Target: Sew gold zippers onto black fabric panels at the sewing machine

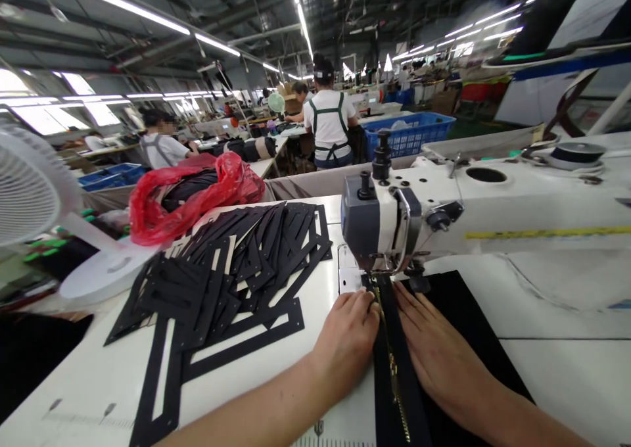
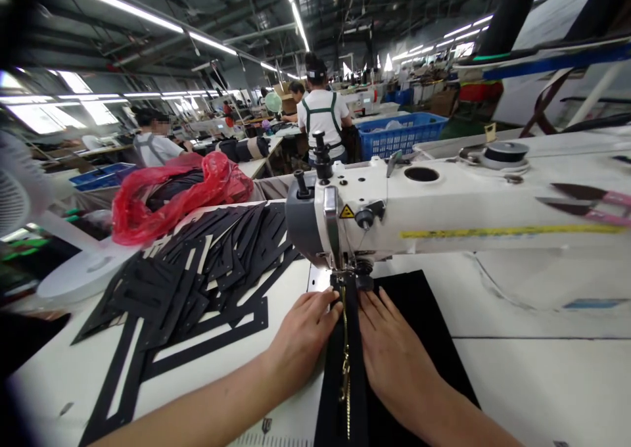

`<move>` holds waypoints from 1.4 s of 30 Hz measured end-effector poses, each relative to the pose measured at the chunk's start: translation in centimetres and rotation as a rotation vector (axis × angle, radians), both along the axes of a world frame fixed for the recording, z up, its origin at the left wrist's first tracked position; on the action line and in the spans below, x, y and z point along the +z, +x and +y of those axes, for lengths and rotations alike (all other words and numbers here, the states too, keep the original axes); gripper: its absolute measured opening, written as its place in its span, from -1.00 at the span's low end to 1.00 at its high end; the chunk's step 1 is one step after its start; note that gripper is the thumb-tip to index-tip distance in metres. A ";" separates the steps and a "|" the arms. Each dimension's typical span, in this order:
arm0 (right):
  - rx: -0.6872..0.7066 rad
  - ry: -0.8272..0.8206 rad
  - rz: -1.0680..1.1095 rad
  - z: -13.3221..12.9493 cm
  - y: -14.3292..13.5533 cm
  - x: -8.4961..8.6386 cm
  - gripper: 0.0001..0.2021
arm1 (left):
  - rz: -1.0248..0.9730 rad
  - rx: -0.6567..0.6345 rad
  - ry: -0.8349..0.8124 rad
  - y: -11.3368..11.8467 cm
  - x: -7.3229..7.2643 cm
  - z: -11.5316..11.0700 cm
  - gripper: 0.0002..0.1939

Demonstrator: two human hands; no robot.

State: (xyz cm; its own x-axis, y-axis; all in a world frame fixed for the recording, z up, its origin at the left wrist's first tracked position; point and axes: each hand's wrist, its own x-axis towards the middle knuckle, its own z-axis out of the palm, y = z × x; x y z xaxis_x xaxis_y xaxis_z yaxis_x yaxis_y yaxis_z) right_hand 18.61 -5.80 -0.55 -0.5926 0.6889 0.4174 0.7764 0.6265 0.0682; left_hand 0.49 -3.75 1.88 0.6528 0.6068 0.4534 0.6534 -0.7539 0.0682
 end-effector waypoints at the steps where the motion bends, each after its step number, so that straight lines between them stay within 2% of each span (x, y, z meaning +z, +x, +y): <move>1: 0.002 0.002 0.004 0.0 0.0 0.1 -0.45 | -0.003 -0.001 0.005 0.0 0.0 0.0 -0.77; 9: 0.012 0.049 -0.011 -0.7 0.1 0.3 -0.40 | 0.013 0.012 0.030 -0.1 -0.8 -0.6 -0.73; 15: -0.019 0.053 0.005 -0.5 -0.1 0.2 -0.47 | -0.001 0.002 0.078 -0.1 -1.1 -0.3 -0.74; 27: -0.112 -0.282 0.215 -1.3 -1.0 1.1 -0.44 | 0.052 -0.108 0.055 -1.5 -1.4 -0.1 -0.66; 35: -0.078 -0.344 0.324 -1.3 -1.0 0.7 -0.48 | 0.077 -0.121 0.076 -2.3 -1.8 0.2 -0.68; 42: -0.078 -0.336 0.349 -1.4 -1.1 0.7 -0.47 | 0.088 -0.117 0.134 -2.0 -1.7 0.1 -0.69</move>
State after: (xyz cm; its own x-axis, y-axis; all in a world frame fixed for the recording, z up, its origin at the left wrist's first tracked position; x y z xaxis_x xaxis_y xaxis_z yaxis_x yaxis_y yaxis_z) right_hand 17.55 -7.19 0.15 -0.3981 0.8565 0.3285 0.7625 0.5081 -0.4006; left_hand -1.52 -3.64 0.14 0.7562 0.4623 0.4632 0.5594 -0.8238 -0.0911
